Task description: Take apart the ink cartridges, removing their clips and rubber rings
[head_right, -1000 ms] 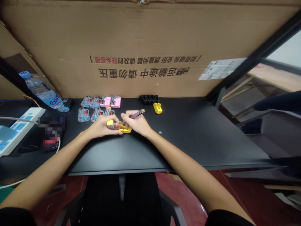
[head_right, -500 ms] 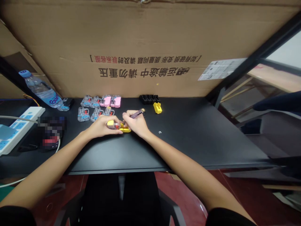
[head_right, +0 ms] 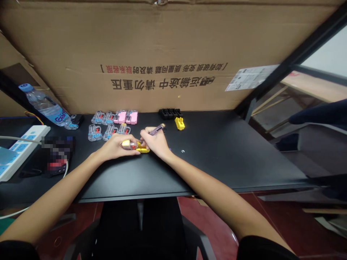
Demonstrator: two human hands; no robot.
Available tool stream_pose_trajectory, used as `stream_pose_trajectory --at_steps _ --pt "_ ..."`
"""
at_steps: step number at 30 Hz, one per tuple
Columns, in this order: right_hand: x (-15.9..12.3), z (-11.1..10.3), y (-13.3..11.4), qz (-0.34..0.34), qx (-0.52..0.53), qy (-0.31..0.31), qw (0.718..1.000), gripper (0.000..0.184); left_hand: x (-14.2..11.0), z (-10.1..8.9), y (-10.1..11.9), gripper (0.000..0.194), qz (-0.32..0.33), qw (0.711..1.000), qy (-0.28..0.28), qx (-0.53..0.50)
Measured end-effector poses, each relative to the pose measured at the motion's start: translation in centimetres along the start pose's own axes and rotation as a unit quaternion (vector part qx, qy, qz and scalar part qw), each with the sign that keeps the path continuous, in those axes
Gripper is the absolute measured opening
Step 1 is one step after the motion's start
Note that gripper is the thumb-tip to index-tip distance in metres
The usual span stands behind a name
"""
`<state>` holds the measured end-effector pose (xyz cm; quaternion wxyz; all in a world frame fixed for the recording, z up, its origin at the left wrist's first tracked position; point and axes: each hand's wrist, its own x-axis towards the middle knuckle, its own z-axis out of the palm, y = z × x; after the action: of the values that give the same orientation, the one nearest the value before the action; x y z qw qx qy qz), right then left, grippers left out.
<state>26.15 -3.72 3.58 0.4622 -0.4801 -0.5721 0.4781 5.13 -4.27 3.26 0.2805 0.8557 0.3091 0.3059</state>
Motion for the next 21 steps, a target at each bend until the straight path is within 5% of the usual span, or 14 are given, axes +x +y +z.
stream_pose_trajectory --at_steps 21 --pt "-0.44 0.34 -0.22 -0.008 -0.01 0.045 0.999 0.038 0.17 0.65 0.76 0.026 -0.013 0.999 0.03 0.013"
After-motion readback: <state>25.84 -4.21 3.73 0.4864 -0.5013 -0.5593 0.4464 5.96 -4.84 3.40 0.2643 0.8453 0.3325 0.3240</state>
